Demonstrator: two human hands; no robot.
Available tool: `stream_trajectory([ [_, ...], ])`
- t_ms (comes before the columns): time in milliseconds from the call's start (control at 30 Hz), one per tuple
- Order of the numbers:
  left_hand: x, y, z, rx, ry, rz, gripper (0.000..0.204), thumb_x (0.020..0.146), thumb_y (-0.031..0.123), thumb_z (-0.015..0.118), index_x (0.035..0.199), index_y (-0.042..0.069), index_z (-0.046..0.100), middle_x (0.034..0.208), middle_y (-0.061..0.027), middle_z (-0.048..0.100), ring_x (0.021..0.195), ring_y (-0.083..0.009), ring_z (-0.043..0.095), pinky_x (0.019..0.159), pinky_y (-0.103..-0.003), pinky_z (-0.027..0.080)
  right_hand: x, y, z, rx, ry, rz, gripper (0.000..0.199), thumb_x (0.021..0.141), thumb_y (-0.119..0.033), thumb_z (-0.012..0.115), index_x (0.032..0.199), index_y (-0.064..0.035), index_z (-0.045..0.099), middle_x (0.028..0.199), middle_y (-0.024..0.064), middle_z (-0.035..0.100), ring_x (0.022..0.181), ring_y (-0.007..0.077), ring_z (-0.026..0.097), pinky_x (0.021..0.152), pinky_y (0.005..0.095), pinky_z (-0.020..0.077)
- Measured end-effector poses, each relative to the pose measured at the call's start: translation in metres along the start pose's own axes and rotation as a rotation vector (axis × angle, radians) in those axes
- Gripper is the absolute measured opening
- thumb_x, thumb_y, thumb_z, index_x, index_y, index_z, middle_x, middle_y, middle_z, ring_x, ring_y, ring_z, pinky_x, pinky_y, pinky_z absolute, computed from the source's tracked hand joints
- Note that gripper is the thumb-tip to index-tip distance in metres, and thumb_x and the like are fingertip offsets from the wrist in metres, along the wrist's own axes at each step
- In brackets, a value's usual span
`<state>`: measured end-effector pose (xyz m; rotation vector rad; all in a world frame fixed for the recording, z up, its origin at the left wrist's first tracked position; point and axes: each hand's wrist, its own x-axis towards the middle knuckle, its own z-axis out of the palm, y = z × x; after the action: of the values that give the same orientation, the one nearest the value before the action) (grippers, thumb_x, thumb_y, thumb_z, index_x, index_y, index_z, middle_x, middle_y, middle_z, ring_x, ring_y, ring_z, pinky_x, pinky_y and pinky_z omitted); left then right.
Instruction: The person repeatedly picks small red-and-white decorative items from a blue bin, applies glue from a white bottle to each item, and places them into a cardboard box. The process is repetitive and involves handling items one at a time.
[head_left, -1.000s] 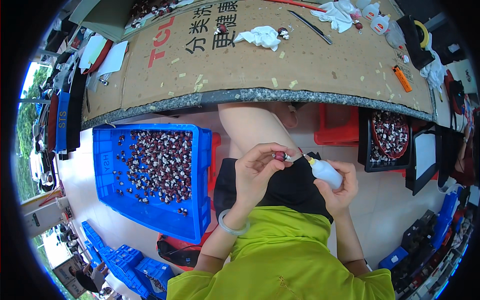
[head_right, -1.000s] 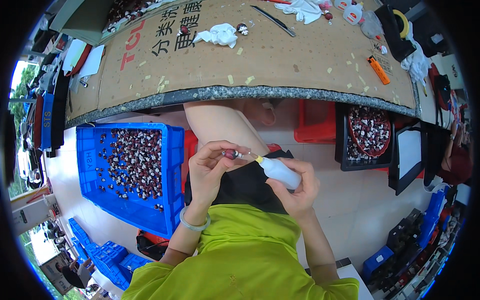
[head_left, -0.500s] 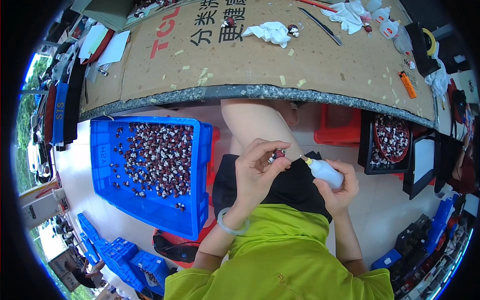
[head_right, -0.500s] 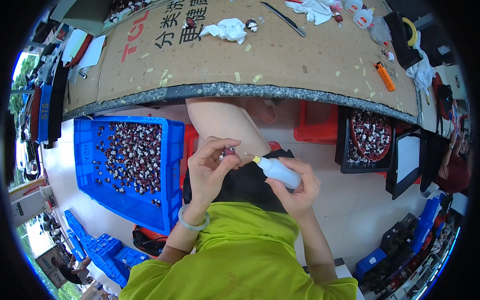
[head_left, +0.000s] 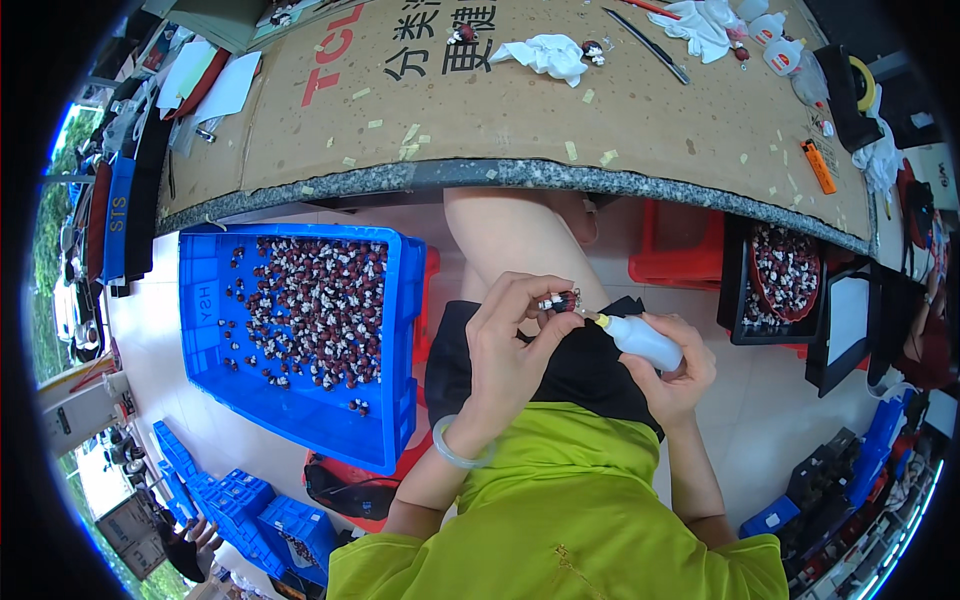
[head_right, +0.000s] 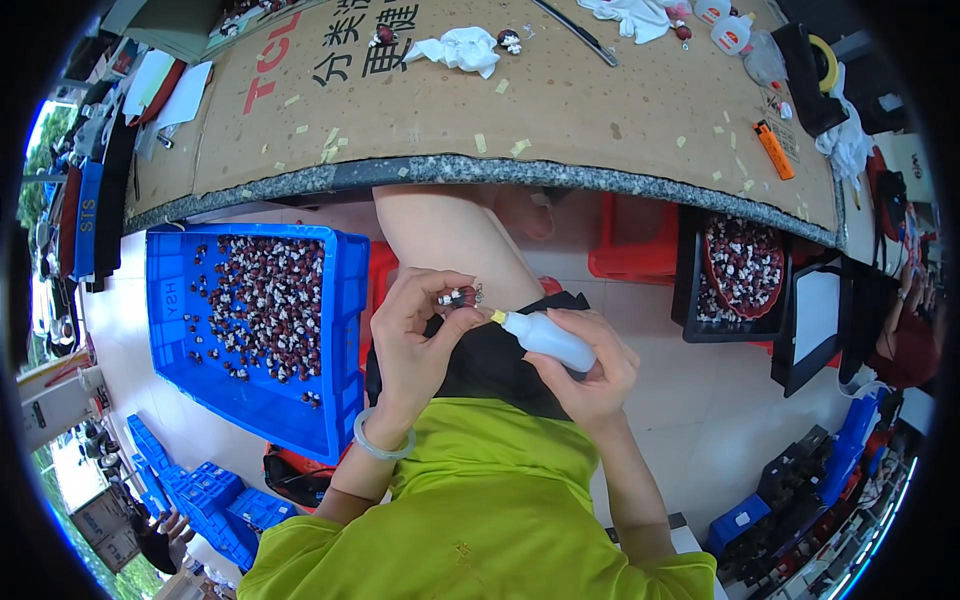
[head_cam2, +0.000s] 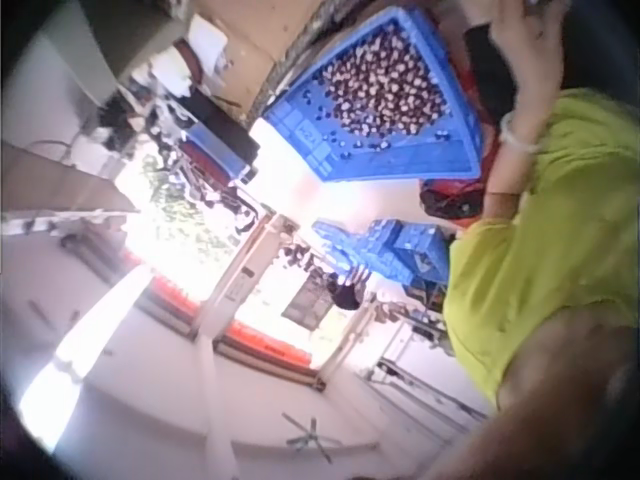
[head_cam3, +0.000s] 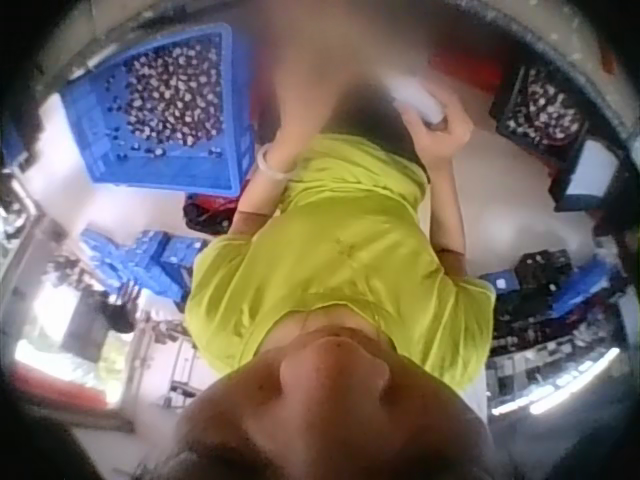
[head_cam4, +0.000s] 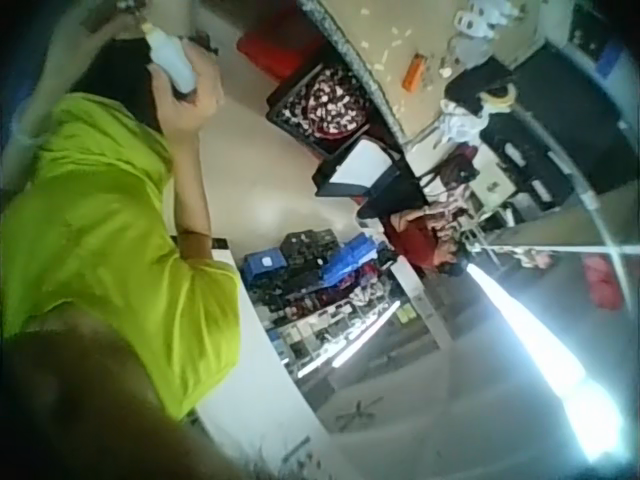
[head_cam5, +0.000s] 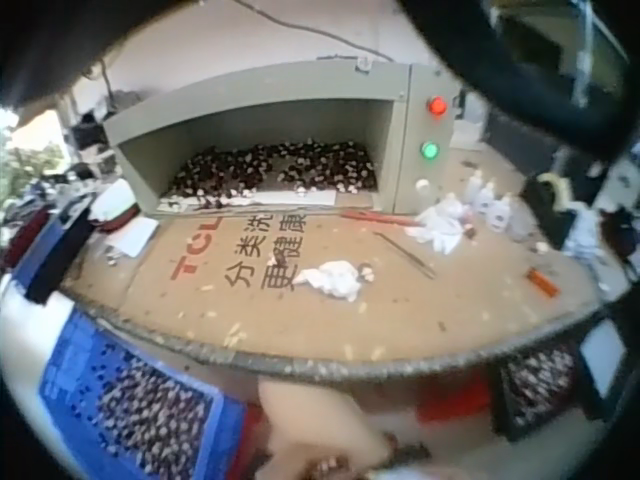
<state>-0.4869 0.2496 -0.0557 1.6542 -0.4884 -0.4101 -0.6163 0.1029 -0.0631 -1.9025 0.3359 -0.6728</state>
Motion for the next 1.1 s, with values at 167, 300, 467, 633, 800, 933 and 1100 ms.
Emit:
stream_trajectory([
  [167, -0.002, -0.002, -0.001, 0.026, 0.016, 0.041, 0.029, 0.075, -0.010, 0.071, 0.102, -0.003, 0.064, 0.099, -0.0073, 0.057, 0.084, -0.0118, 0.062, 0.070, -0.022, 0.051, 0.000, -0.004, 0.001, -0.018, 0.023, 0.011, 0.041, 0.064, 0.001, 0.081, 0.102, 0.0059, 0.065, 0.094, 0.0172, 0.068, 0.082, 0.0253, 0.065, 0.073, 0.0330, 0.0515],
  [300, -0.003, 0.003, 0.000, 0.036, 0.021, 0.048, 0.030, 0.074, -0.009, 0.072, 0.102, -0.003, 0.065, 0.098, -0.0067, 0.057, 0.083, -0.0119, 0.061, 0.069, -0.022, 0.051, -0.001, -0.003, -0.001, -0.021, 0.035, -0.002, 0.042, 0.063, 0.002, 0.081, 0.102, 0.0056, 0.066, 0.093, 0.0177, 0.068, 0.081, 0.0258, 0.065, 0.071, 0.0329, 0.0514],
  [467, -0.003, 0.003, 0.000, 0.040, 0.018, 0.073, 0.029, 0.074, -0.008, 0.073, 0.101, -0.002, 0.065, 0.097, -0.0067, 0.057, 0.083, -0.0122, 0.061, 0.069, -0.022, 0.051, 0.001, -0.006, 0.000, -0.034, 0.030, -0.028, 0.041, 0.063, 0.003, 0.081, 0.102, 0.0049, 0.066, 0.093, 0.0178, 0.068, 0.080, 0.0261, 0.065, 0.070, 0.0326, 0.0514],
  [633, -0.004, 0.003, 0.000, 0.039, 0.044, 0.086, 0.028, 0.073, -0.004, 0.075, 0.100, -0.001, 0.066, 0.093, -0.0066, 0.058, 0.076, -0.0120, 0.059, 0.065, -0.023, 0.049, 0.003, -0.006, 0.001, -0.074, 0.034, -0.081, 0.042, 0.063, 0.003, 0.081, 0.102, 0.0044, 0.066, 0.092, 0.0184, 0.068, 0.079, 0.0269, 0.065, 0.069, 0.0333, 0.0518],
  [800, -0.003, 0.003, 0.001, 0.033, 0.099, 0.106, 0.029, 0.071, 0.003, 0.077, 0.099, 0.002, 0.068, 0.085, -0.0062, 0.061, 0.063, -0.0118, 0.055, 0.058, -0.024, 0.045, 0.006, -0.006, 0.001, -0.140, 0.046, -0.218, 0.045, 0.059, 0.003, 0.081, 0.102, 0.0034, 0.067, 0.093, 0.0191, 0.069, 0.078, 0.0292, 0.065, 0.068, 0.0341, 0.0520],
  [933, -0.002, 0.004, -0.001, 0.068, 0.102, 0.116, 0.029, 0.071, 0.004, 0.078, 0.098, 0.002, 0.068, 0.085, -0.0061, 0.060, 0.063, -0.0119, 0.054, 0.057, -0.025, 0.044, 0.008, -0.011, 0.001, -0.169, 0.036, -0.227, 0.045, 0.057, 0.003, 0.082, 0.100, 0.0029, 0.068, 0.093, 0.0189, 0.069, 0.077, 0.0295, 0.065, 0.067, 0.0343, 0.0519],
  [1100, -0.002, 0.006, -0.004, 0.161, 0.100, 0.142, 0.029, 0.070, 0.005, 0.078, 0.097, 0.002, 0.068, 0.086, -0.0052, 0.055, 0.063, -0.0115, 0.053, 0.056, -0.025, 0.044, 0.009, -0.011, 0.002, -0.168, 0.031, -0.226, 0.044, 0.058, 0.002, 0.082, 0.100, 0.0032, 0.068, 0.093, 0.0191, 0.069, 0.075, 0.0293, 0.064, 0.066, 0.0342, 0.0518],
])
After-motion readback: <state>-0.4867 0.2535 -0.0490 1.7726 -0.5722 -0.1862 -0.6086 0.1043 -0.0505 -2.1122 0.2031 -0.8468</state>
